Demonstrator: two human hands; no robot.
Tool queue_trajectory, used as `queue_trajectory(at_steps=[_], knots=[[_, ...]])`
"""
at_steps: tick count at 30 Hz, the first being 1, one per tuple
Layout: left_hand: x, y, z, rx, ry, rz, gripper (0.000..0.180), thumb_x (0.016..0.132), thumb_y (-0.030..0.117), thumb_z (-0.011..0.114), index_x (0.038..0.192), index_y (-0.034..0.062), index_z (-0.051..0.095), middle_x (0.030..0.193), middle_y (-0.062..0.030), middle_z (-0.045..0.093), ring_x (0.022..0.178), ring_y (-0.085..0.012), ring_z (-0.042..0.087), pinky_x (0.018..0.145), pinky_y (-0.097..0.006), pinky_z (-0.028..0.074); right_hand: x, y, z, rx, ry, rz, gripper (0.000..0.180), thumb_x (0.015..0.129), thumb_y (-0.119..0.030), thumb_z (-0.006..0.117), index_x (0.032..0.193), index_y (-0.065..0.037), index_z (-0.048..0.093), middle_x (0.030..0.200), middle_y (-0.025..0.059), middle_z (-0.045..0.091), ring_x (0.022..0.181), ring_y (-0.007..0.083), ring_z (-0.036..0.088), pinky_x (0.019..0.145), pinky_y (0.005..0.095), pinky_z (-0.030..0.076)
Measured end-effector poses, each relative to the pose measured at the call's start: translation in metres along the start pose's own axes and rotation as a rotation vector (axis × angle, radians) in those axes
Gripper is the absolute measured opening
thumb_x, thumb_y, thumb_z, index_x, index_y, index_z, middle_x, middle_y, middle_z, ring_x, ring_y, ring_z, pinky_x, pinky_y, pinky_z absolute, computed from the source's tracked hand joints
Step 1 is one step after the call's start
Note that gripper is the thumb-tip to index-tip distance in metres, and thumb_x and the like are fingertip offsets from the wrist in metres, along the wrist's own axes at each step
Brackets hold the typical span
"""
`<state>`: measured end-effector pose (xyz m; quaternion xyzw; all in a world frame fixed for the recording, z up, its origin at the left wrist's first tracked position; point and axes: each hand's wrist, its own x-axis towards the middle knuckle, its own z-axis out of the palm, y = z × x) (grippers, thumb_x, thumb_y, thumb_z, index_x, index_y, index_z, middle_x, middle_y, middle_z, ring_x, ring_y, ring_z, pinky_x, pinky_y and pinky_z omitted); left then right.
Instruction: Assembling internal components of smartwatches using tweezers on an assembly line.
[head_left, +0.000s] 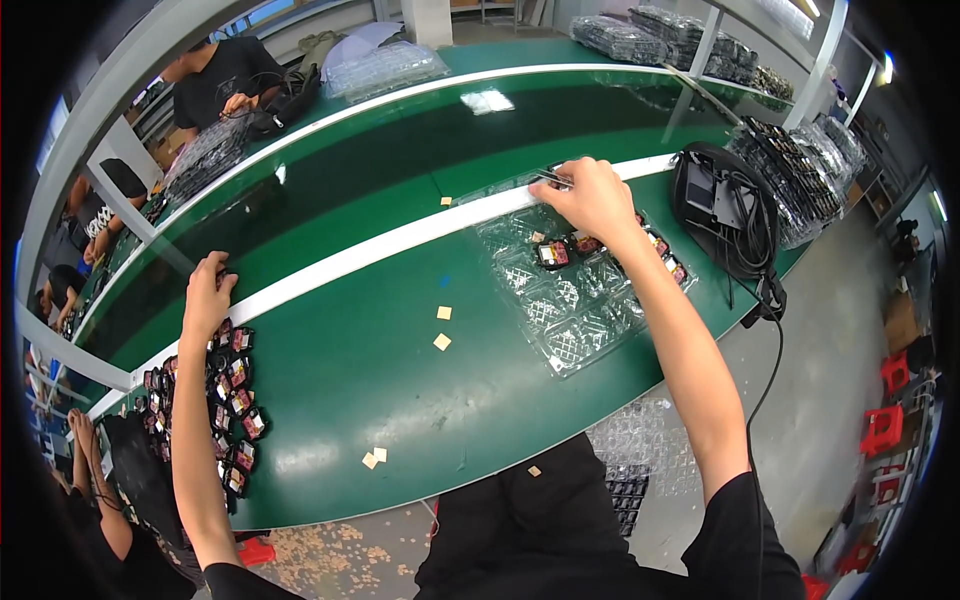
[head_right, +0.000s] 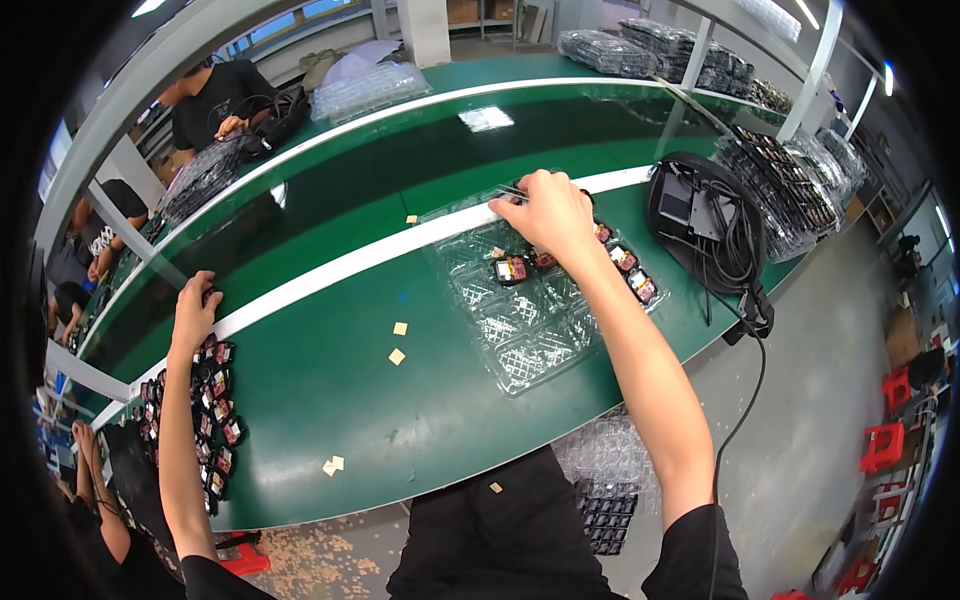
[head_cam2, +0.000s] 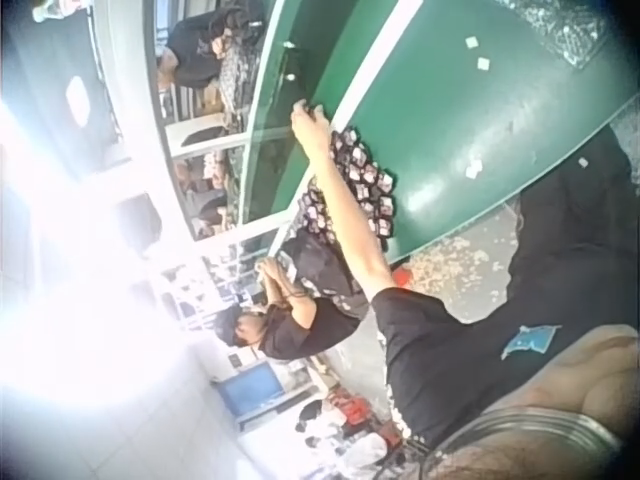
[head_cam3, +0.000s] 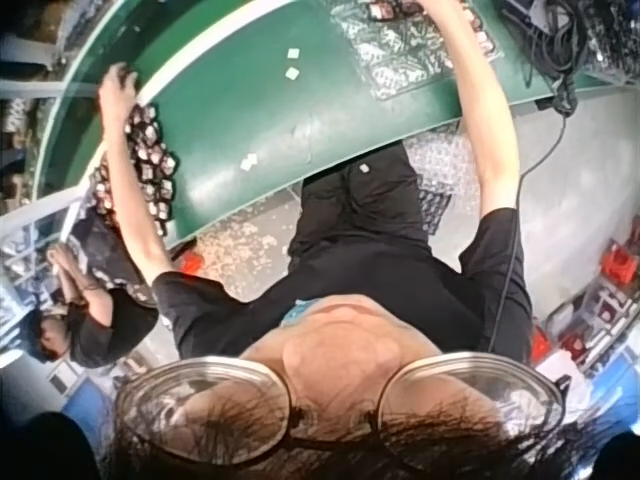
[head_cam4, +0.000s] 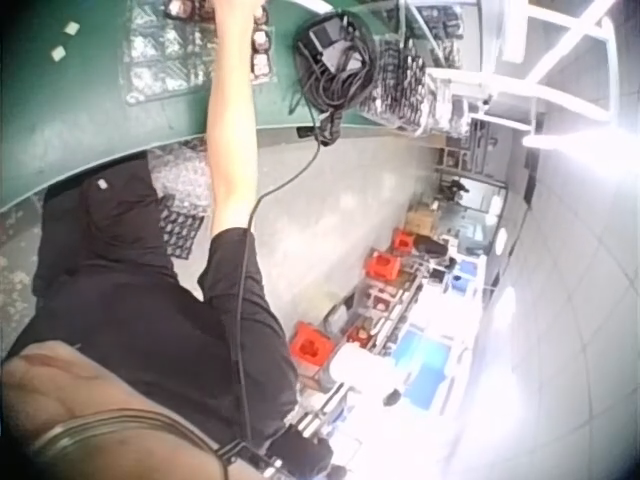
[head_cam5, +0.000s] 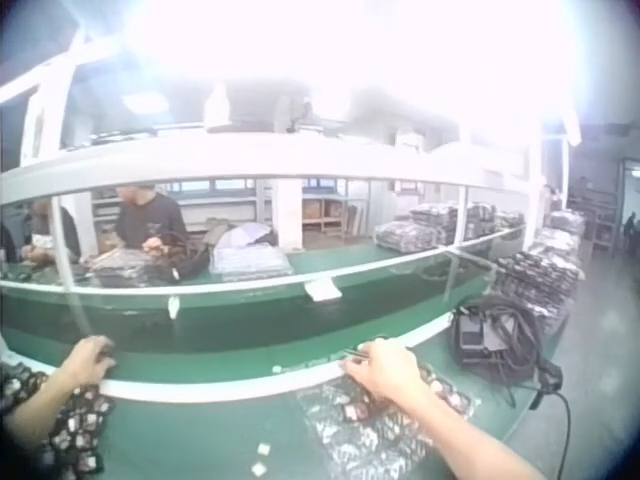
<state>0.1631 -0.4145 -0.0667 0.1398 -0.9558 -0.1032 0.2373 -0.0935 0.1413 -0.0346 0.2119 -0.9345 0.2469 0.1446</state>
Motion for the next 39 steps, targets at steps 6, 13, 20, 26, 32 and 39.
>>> queue_trajectory(at_steps=[6,13,20,26,32,39], knots=[[-0.055,0.177,-0.017,-0.416,-0.146,0.199,0.05,0.088,0.002,0.079,0.138,0.0002,0.069,0.119,-0.0139,0.076,0.105,-0.0237,0.073,0.093,-0.038,0.059,-0.026,0.003,-0.035,0.336,0.014,0.055,0.042,0.1,-0.038,0.079,0.114,0.002,0.083,0.081,0.0155,0.077,0.077,0.0229,0.074,0.075,0.0384,0.056],[-0.112,0.24,-0.001,-0.691,-0.512,0.434,0.065,0.083,0.001,0.081,0.147,0.0038,0.067,0.141,-0.0175,0.069,0.129,-0.0355,0.069,0.11,-0.044,0.056,-0.127,-0.082,-0.058,0.748,-0.204,0.037,0.035,0.111,-0.018,0.069,0.137,0.004,0.075,0.089,-0.0017,0.068,0.079,0.0048,0.057,0.065,0.0258,0.045],[-0.112,0.239,-0.004,-0.421,-0.299,0.429,0.092,0.065,0.028,0.104,0.145,0.0042,0.066,0.119,-0.0136,0.071,0.108,-0.0311,0.068,0.097,-0.043,0.054,-0.181,-0.113,-0.019,0.845,-0.391,-0.038,0.019,0.101,-0.001,0.077,0.12,0.003,0.081,0.077,0.0048,0.063,0.065,0.0078,0.054,0.057,0.0284,0.041],[-0.121,0.233,0.004,-0.435,-0.338,0.392,0.081,0.071,0.017,0.098,0.145,0.005,0.066,0.11,-0.0102,0.071,0.1,-0.0285,0.066,0.093,-0.041,0.054,-0.196,-0.115,0.004,0.854,-0.328,-0.019,0.017,0.098,-0.001,0.081,0.115,0.002,0.084,0.072,0.0022,0.062,0.06,0.0056,0.052,0.054,0.0263,0.037],[-0.118,0.237,0.008,-0.457,-0.292,0.429,0.069,0.072,0.011,0.095,0.136,0.0029,0.072,0.118,-0.0135,0.071,0.108,-0.0324,0.067,0.096,-0.042,0.054,-0.2,-0.112,0.012,0.759,-0.226,-0.106,0.021,0.091,0.004,0.085,0.112,0.001,0.086,0.071,0.0015,0.062,0.056,0.0047,0.049,0.051,0.0261,0.035],[-0.117,0.227,0.013,-0.462,-0.338,0.481,0.056,0.073,0.017,0.099,0.124,0.0035,0.077,0.115,-0.0099,0.07,0.099,-0.0281,0.065,0.089,-0.04,0.053,-0.202,-0.11,0.013,0.771,-0.208,-0.131,0.02,0.087,0.006,0.087,0.106,0.001,0.087,0.068,0.0016,0.064,0.053,0.0038,0.048,0.049,0.026,0.033]])
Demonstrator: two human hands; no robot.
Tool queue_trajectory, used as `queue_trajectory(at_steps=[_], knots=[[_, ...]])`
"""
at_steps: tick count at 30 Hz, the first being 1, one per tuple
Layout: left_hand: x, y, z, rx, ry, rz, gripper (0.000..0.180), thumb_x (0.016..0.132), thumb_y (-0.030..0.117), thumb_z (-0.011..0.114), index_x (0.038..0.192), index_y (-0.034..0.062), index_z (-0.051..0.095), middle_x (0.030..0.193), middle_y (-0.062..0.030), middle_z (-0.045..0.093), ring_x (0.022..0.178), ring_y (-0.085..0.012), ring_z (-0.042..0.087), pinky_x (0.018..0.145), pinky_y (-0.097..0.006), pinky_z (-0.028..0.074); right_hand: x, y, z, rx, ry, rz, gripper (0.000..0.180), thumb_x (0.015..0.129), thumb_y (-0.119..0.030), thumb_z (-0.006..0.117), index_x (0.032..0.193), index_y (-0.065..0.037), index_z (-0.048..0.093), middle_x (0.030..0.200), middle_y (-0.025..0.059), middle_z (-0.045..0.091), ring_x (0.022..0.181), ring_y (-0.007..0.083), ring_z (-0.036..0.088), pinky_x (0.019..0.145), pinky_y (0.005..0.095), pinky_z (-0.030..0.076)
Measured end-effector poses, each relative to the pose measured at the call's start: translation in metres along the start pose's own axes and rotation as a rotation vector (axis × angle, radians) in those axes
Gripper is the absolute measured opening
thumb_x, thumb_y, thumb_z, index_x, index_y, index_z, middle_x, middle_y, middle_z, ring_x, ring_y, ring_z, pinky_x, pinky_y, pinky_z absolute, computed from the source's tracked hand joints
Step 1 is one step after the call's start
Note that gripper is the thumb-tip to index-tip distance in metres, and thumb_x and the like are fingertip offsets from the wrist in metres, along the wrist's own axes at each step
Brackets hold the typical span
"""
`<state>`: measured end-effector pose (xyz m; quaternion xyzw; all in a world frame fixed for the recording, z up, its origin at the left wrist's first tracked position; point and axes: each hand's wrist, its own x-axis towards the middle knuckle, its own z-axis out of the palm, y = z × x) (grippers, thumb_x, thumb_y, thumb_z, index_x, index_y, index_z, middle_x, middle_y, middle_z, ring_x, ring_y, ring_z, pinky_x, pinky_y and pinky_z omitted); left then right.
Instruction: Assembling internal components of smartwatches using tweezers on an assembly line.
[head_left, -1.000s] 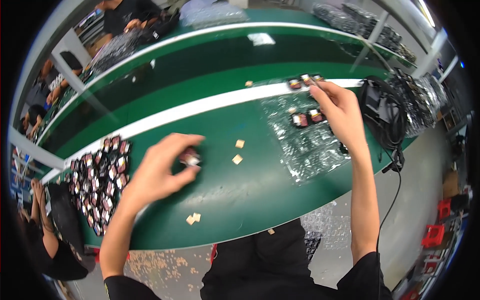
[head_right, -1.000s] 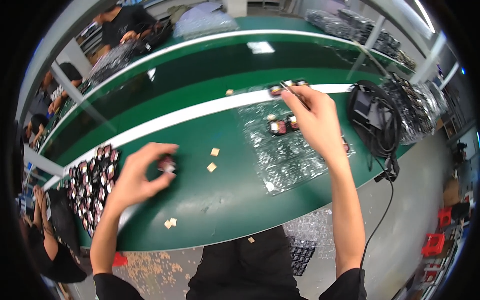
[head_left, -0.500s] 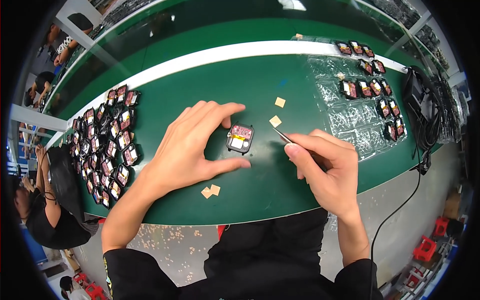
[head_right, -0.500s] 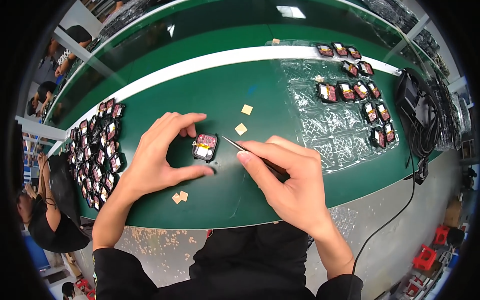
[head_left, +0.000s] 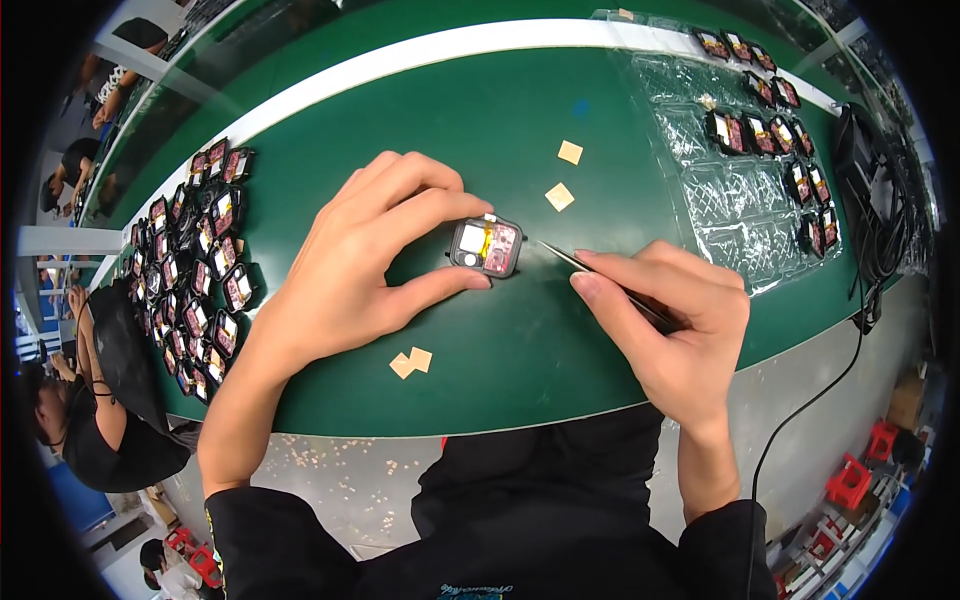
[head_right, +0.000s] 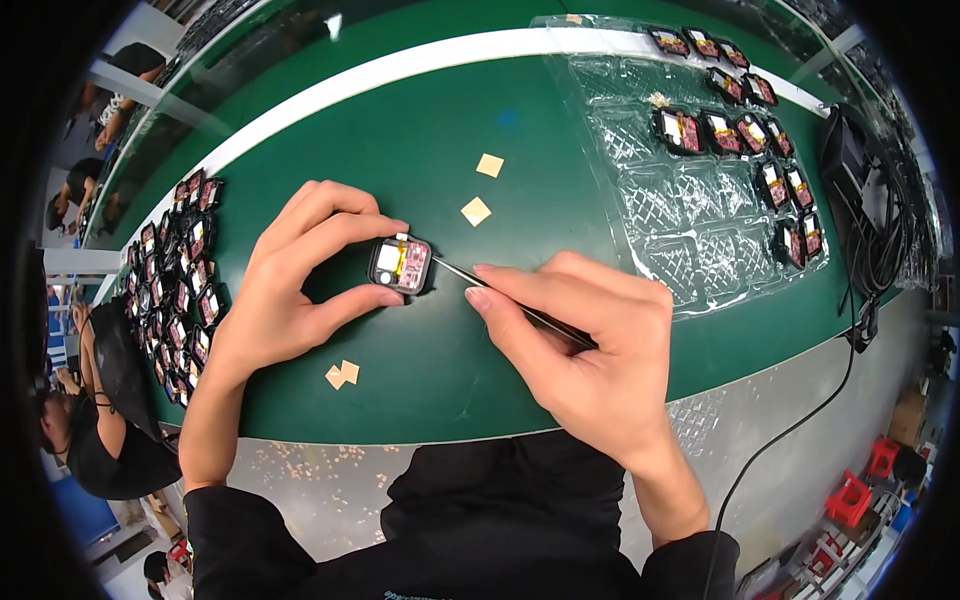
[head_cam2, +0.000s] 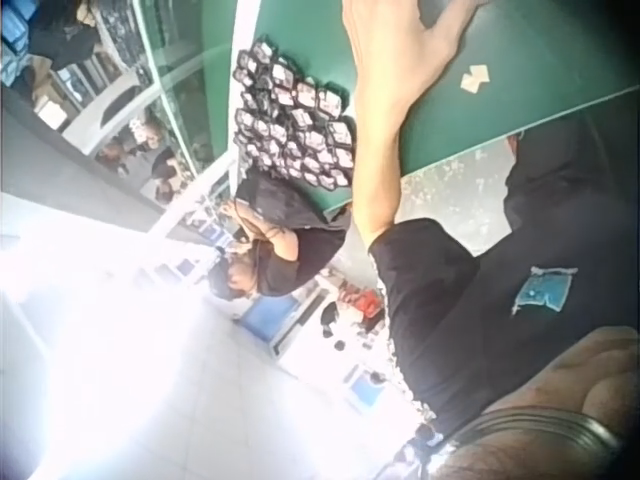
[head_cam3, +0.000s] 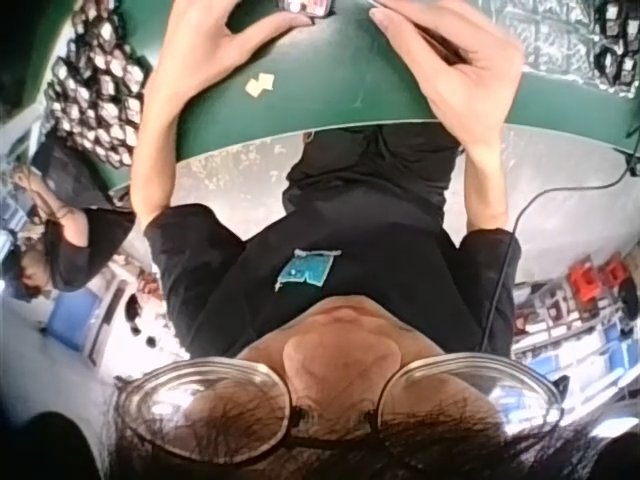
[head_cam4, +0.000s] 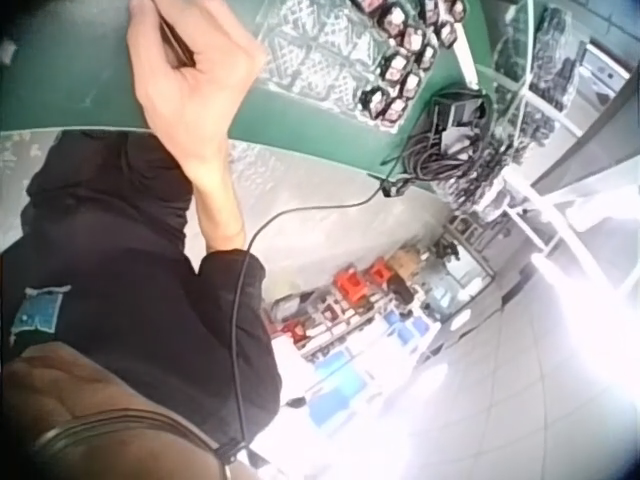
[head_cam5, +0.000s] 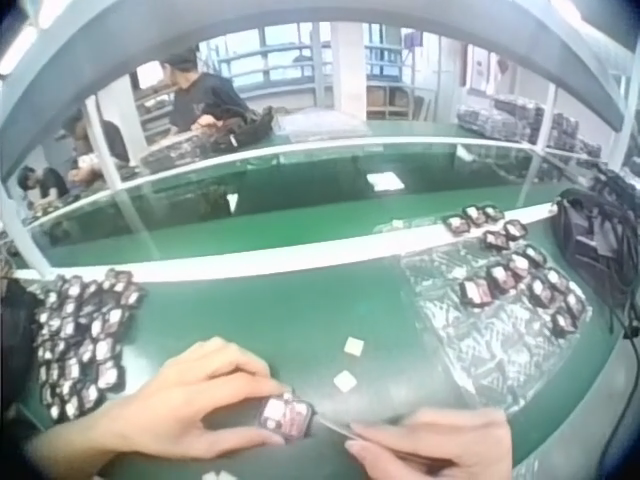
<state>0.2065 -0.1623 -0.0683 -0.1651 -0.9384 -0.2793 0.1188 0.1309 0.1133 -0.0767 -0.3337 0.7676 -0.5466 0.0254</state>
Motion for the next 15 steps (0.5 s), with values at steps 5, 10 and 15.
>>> queue_trajectory(at_steps=[5,10,15], knots=[[0.001,0.012,-0.001,-0.179,-0.099,-0.075,0.057,0.073,0.02,0.099,0.124,0.0043,0.079,0.103,-0.0064,0.073,0.084,-0.0211,0.062,0.08,-0.034,0.047,-0.003,0.006,-0.004,0.078,-0.034,0.022,0.019,0.084,0.006,0.085,0.101,0.0,0.087,0.066,0.0011,0.063,0.05,0.0043,0.048,0.047,0.0264,0.031],[0.0,0.007,0.004,-0.176,-0.11,-0.025,0.058,0.072,0.026,0.099,0.122,0.003,0.081,0.096,-0.0053,0.073,0.08,-0.0198,0.062,0.078,-0.034,0.04,-0.002,0.006,0.004,-0.02,-0.056,-0.009,0.015,0.081,0.006,0.082,0.095,0.0,0.085,0.066,0.0018,0.062,0.047,0.0075,0.047,0.045,0.0277,0.032],[0.001,0.006,0.005,-0.174,-0.107,-0.03,0.059,0.071,0.032,0.099,0.119,0.0023,0.082,0.095,-0.0058,0.074,0.08,-0.0199,0.063,0.077,-0.034,0.039,0.002,0.002,0.006,-0.069,-0.104,-0.037,0.017,0.083,0.007,0.081,0.098,0.001,0.086,0.068,0.0034,0.066,0.051,0.007,0.052,0.048,0.0258,0.033]])
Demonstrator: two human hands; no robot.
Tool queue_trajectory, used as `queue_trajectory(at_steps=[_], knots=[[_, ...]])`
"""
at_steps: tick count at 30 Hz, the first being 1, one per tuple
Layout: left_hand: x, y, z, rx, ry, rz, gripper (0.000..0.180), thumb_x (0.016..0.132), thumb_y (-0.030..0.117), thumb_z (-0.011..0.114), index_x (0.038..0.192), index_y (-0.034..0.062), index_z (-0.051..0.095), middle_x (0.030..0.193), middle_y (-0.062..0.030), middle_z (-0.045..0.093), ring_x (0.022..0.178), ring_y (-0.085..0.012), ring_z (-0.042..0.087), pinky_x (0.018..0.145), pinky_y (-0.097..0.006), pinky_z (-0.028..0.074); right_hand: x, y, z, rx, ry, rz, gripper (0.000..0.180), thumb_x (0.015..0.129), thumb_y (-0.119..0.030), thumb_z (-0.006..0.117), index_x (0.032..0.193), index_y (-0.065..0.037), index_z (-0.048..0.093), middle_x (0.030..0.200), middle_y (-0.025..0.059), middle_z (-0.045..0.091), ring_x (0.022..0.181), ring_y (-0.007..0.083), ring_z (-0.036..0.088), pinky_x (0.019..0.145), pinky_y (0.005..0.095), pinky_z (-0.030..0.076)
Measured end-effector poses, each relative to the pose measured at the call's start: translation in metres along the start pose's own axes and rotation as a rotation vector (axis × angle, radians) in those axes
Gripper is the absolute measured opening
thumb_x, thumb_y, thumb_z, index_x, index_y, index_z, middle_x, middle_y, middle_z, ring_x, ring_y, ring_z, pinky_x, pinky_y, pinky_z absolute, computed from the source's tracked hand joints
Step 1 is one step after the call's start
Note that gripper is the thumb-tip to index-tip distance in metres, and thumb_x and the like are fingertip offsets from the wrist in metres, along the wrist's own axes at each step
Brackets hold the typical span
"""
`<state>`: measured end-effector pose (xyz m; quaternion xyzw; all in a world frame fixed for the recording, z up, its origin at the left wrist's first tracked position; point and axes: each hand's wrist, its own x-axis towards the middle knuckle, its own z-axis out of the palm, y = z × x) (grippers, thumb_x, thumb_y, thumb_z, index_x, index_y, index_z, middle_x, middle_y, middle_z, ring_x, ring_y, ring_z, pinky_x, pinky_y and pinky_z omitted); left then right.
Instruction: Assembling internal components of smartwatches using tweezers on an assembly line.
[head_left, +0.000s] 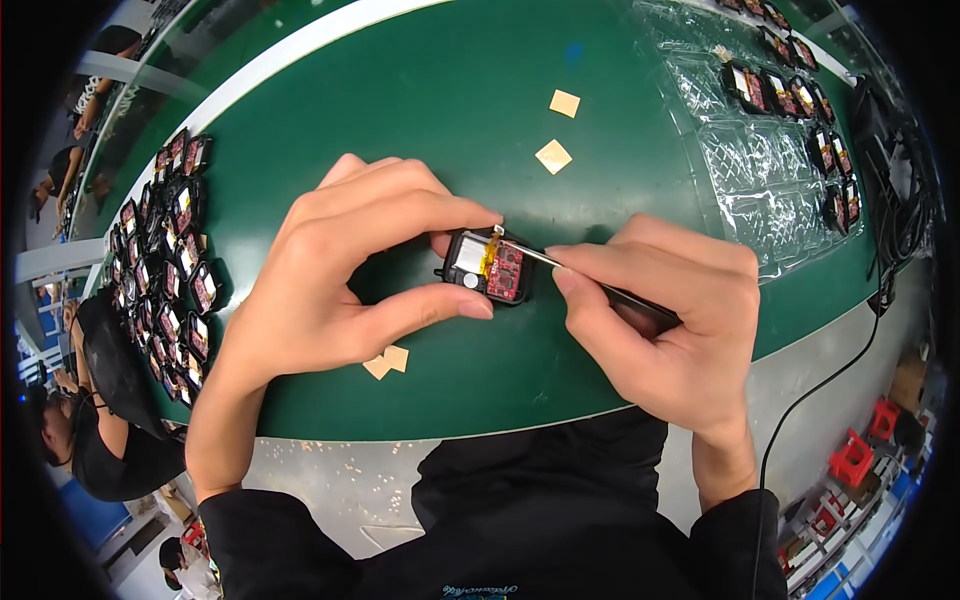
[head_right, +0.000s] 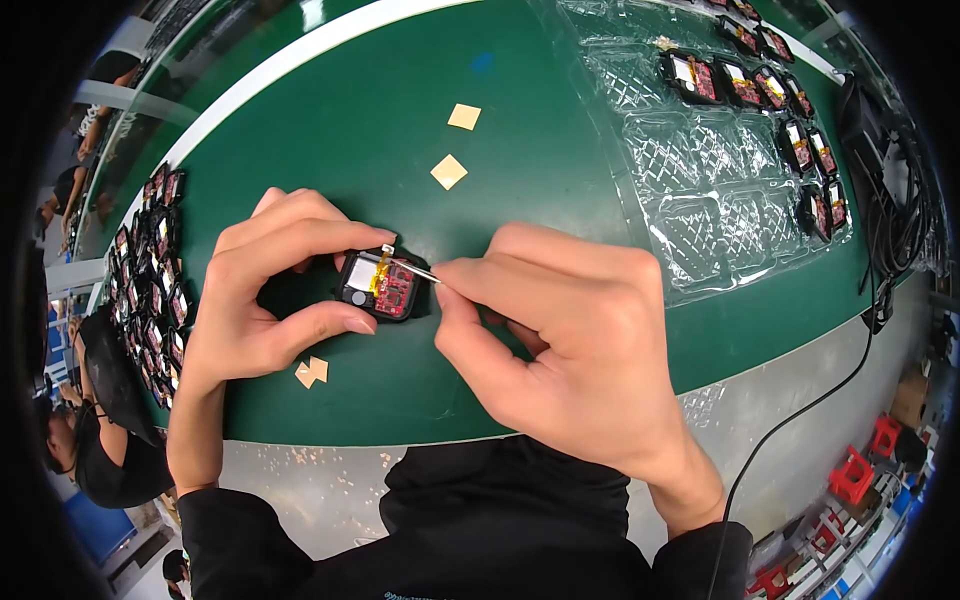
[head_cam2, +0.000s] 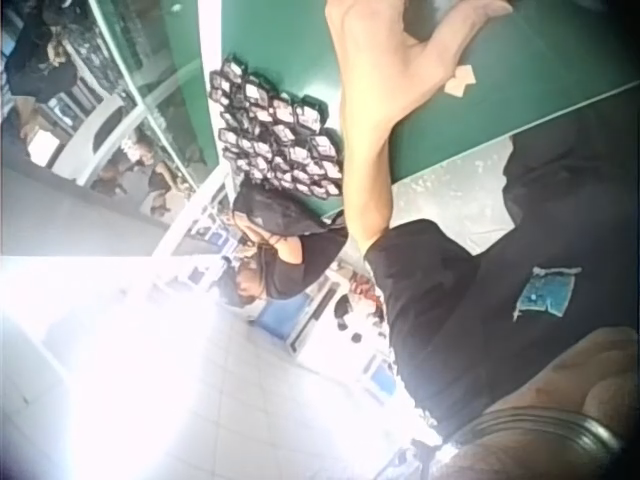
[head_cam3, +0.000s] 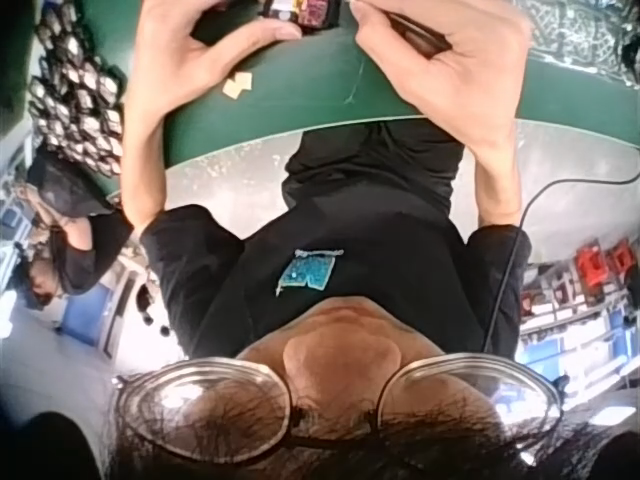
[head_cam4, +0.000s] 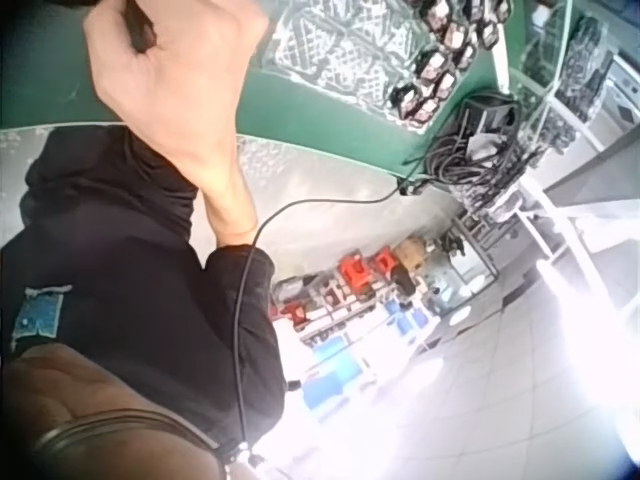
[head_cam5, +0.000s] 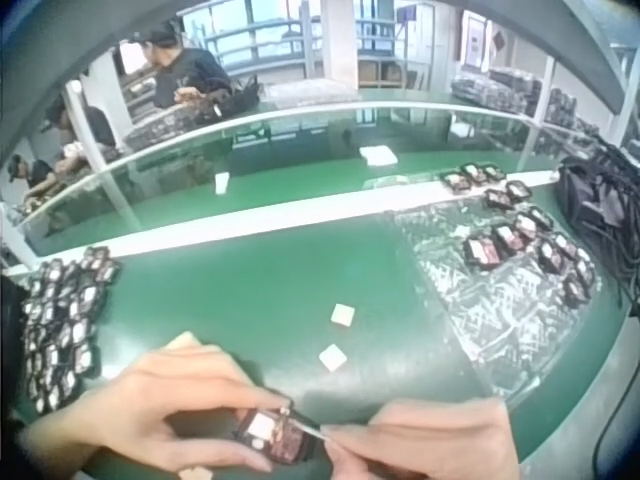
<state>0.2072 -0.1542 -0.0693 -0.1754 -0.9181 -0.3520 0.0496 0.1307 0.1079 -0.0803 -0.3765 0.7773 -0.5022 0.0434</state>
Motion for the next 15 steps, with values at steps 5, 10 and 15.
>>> queue_trajectory(at_steps=[5,10,15], knots=[[0.0008,-0.0007,-0.0027,0.045,-0.028,0.009,0.061,0.07,0.036,0.099,0.118,0.0018,0.083,0.093,-0.0052,0.074,0.078,-0.0192,0.062,0.076,-0.034,0.038,0.0007,0.0036,0.004,-0.012,0.002,-0.021,0.018,0.083,0.007,0.082,0.1,0.0,0.086,0.068,0.0022,0.064,0.051,0.0061,0.049,0.048,0.0255,0.031],[0.0003,-0.0007,-0.0036,0.024,-0.021,-0.01,0.062,0.07,0.036,0.099,0.118,0.0014,0.083,0.093,-0.0052,0.075,0.076,-0.0184,0.056,0.073,-0.033,0.038,0.0001,0.0023,0.0005,-0.032,0.004,-0.04,0.019,0.083,0.006,0.083,0.101,0.0,0.087,0.069,0.0017,0.065,0.05,0.0057,0.048,0.048,0.0249,0.031],[0.0001,0.0009,-0.0004,-0.014,0.029,-0.064,0.062,0.068,0.035,0.1,0.117,0.0014,0.082,0.092,-0.0053,0.074,0.073,-0.0173,0.052,0.073,-0.032,0.039,-0.0043,0.0031,0.0014,-0.135,0.101,-0.117,0.026,0.079,0.006,0.086,0.104,-0.001,0.088,0.072,0.0014,0.067,0.05,0.0048,0.049,0.046,0.0245,0.033]])
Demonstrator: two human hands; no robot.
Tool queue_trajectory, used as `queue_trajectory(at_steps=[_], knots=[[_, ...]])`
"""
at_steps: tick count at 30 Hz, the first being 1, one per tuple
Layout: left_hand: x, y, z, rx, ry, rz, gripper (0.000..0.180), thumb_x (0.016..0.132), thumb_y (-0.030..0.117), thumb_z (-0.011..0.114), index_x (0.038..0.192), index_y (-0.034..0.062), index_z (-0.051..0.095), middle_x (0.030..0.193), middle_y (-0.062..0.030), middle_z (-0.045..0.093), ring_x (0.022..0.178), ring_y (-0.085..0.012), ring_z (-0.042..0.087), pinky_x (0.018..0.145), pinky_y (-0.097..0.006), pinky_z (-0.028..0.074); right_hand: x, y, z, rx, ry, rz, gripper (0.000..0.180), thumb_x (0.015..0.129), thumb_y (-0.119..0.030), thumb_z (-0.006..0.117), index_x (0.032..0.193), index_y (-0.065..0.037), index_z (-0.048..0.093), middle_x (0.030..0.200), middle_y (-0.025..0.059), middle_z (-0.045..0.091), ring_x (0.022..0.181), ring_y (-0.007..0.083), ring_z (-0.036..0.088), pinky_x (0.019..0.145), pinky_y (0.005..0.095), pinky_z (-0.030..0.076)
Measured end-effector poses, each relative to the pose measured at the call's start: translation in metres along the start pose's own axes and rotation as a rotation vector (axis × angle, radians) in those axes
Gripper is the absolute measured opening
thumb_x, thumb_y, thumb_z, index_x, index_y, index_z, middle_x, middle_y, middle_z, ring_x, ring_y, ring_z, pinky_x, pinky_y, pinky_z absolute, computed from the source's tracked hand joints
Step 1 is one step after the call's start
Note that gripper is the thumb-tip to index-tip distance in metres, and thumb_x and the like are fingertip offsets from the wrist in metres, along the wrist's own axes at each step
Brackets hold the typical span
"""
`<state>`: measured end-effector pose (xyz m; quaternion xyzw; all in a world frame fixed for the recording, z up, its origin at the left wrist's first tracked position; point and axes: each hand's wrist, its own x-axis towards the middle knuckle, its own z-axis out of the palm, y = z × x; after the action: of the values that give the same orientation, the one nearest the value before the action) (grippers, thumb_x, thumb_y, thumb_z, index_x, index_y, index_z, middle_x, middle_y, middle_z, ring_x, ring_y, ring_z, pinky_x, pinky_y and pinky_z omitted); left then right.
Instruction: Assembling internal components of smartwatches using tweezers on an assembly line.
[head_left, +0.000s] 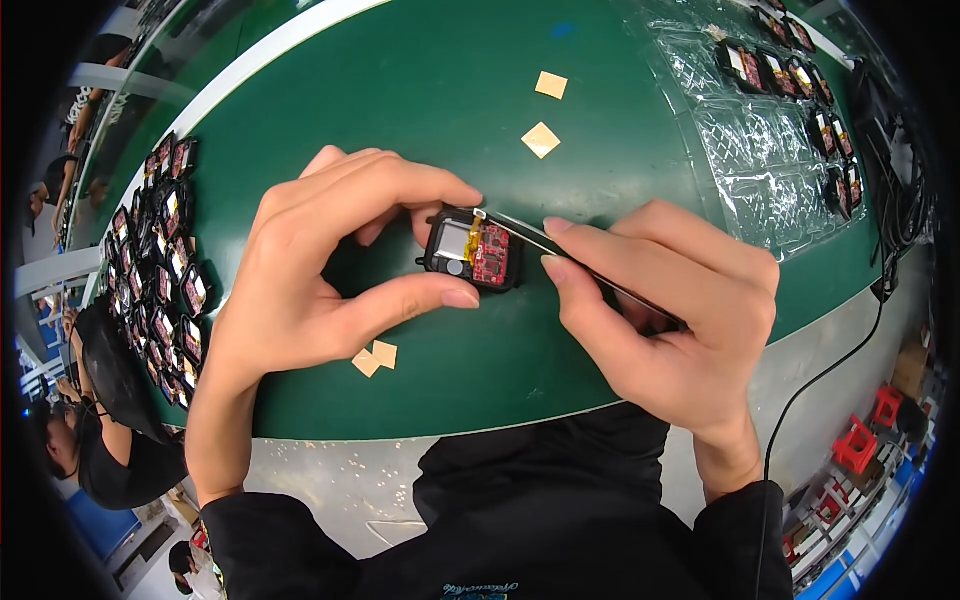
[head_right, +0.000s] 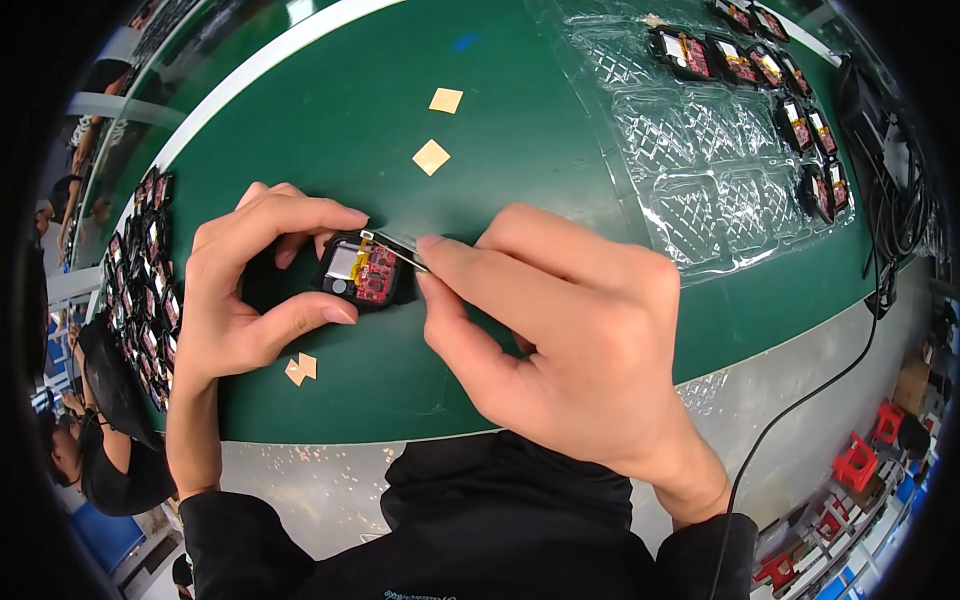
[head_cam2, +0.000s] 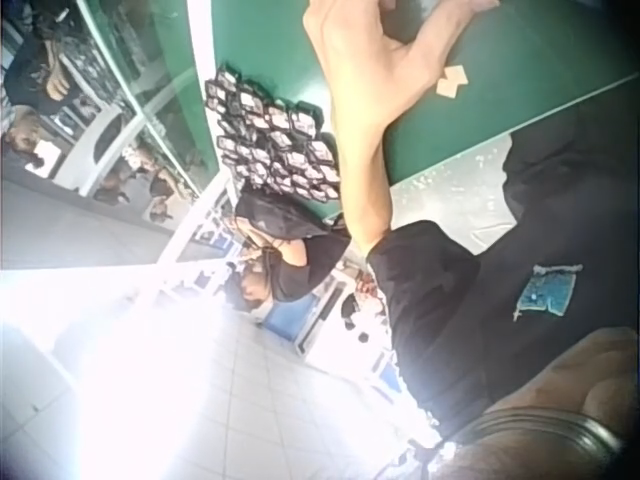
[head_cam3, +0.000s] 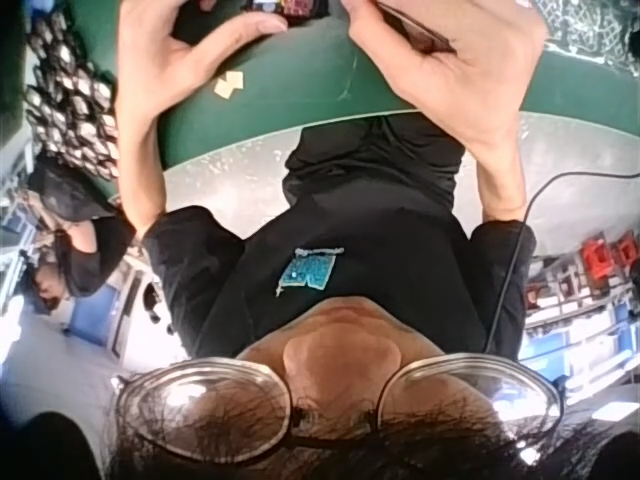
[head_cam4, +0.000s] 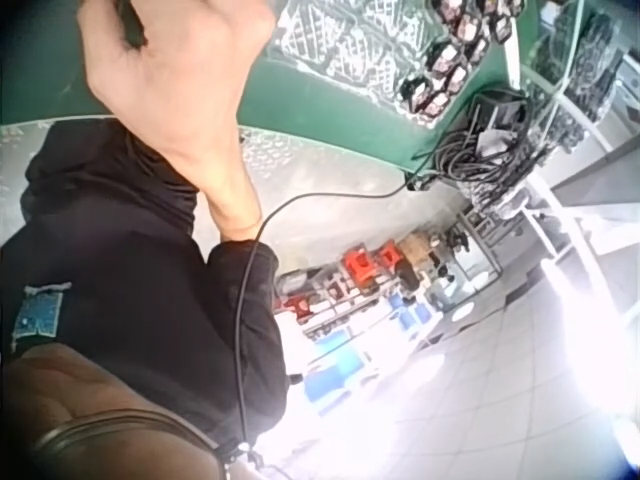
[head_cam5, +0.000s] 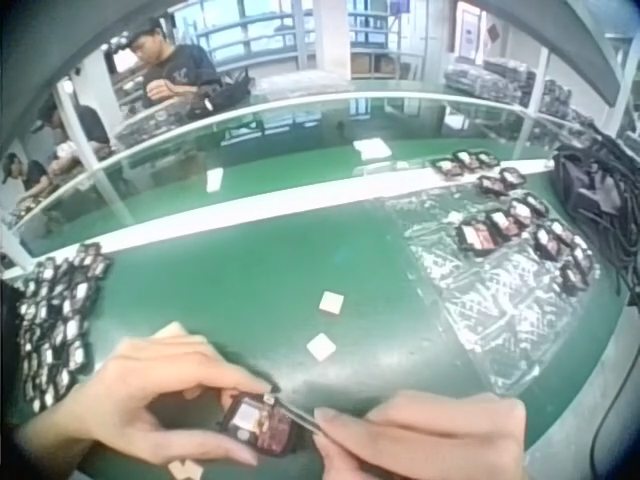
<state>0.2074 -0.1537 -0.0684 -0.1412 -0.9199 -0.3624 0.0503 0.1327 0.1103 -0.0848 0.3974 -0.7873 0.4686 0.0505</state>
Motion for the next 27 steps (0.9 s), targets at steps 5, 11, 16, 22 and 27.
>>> queue_trajectory(at_steps=[5,11,16,22,27], knots=[[0.001,0.001,-0.002,0.029,-0.031,0.001,0.06,0.068,0.036,0.099,0.115,0.0018,0.081,0.09,-0.0052,0.074,0.072,-0.0169,0.051,0.073,-0.032,0.039,0.0,-0.001,0.003,-0.008,-0.005,-0.022,0.031,0.076,0.007,0.088,0.106,-0.002,0.088,0.075,0.001,0.068,0.05,0.0045,0.049,0.045,0.0247,0.033],[0.003,-0.002,-0.004,0.003,-0.046,0.015,0.06,0.069,0.037,0.099,0.114,0.0018,0.082,0.088,-0.004,0.072,0.072,-0.0164,0.049,0.073,-0.032,0.039,0.002,0.002,0.007,-0.005,-0.014,-0.053,0.03,0.078,0.008,0.087,0.106,-0.002,0.088,0.075,0.0017,0.067,0.053,0.0065,0.052,0.047,0.0256,0.035],[0.002,-0.013,-0.012,-0.076,-0.091,0.017,0.065,0.07,0.045,0.098,0.115,0.0016,0.083,0.09,-0.0042,0.074,0.071,-0.0152,0.048,0.072,-0.032,0.038,0.004,-0.002,0.004,0.043,-0.055,-0.013,0.026,0.08,0.009,0.086,0.104,-0.001,0.088,0.072,0.0036,0.067,0.056,0.0092,0.056,0.049,0.0259,0.038],[0.005,-0.018,-0.014,-0.142,-0.138,0.035,0.07,0.07,0.051,0.097,0.116,0.0012,0.083,0.094,-0.0053,0.077,0.07,-0.014,0.047,0.074,-0.032,0.035,0.004,-0.003,-0.002,0.134,-0.105,0.082,0.019,0.082,0.008,0.085,0.1,0.0,0.087,0.07,0.0056,0.069,0.056,0.0113,0.06,0.052,0.0267,0.041],[0.005,-0.017,-0.015,-0.148,-0.142,0.038,0.07,0.07,0.05,0.097,0.116,0.0003,0.082,0.095,-0.0056,0.078,0.069,-0.0136,0.047,0.074,-0.032,0.035,0.003,-0.002,0.0,0.169,-0.102,0.091,0.018,0.084,0.006,0.084,0.101,0.001,0.087,0.07,0.0059,0.07,0.058,0.0115,0.061,0.053,0.0265,0.041]])
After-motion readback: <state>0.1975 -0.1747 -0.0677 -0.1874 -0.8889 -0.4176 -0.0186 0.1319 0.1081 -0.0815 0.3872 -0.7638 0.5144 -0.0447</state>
